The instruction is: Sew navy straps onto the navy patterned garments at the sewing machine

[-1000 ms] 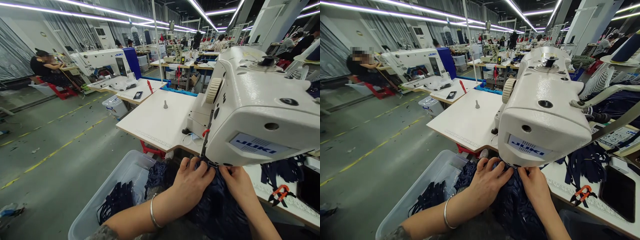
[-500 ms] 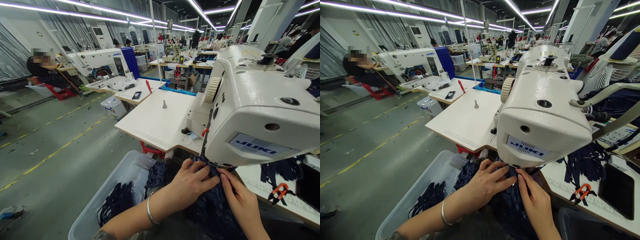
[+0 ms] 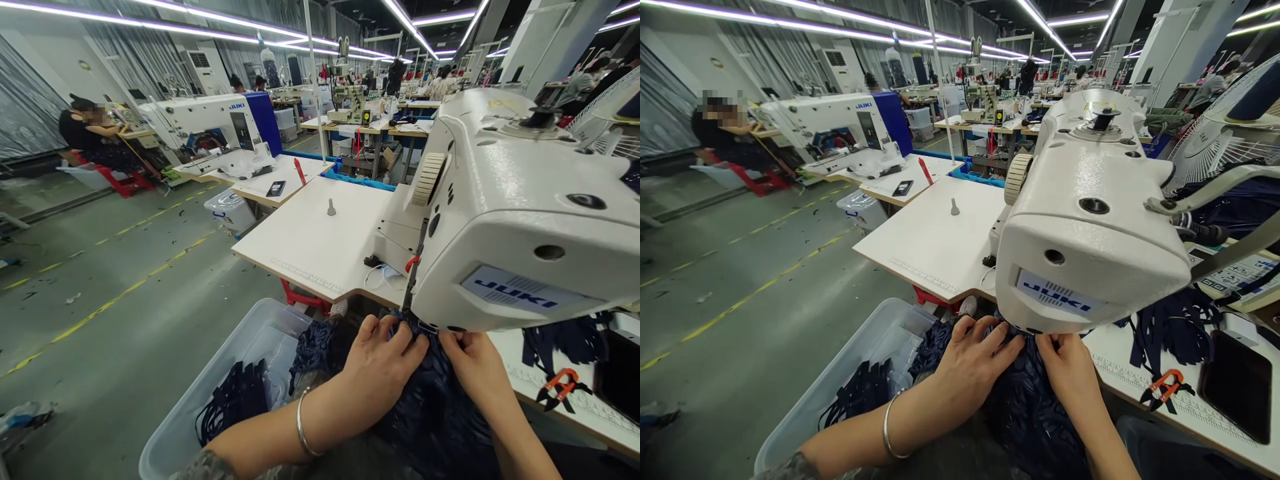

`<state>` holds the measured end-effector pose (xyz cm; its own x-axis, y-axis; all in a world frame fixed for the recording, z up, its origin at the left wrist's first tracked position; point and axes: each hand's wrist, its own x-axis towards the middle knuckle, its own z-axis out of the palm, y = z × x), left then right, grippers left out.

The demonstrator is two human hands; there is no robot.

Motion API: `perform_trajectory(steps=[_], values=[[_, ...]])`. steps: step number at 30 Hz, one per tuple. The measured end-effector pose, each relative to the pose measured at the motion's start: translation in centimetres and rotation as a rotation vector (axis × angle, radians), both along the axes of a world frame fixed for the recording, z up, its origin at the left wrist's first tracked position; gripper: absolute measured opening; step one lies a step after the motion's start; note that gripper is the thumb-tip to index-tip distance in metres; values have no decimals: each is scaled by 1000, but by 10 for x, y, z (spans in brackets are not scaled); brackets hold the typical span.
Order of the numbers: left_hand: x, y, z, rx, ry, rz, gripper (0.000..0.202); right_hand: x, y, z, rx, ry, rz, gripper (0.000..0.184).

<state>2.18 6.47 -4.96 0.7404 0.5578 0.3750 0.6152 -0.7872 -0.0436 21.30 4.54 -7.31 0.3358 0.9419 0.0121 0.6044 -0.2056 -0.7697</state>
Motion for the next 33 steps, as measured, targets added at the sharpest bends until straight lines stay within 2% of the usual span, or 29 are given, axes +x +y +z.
perform_trajectory(steps=[5,19,33], values=[[1,-1,0,-8,8,27,33,1,1,2,5,-76,11,30],[4,-4,-4,25,-17,33,33,3,1,1,-30,-46,13,28],[1,-4,-1,32,-12,48,32,0,1,3,-80,-61,2,35]])
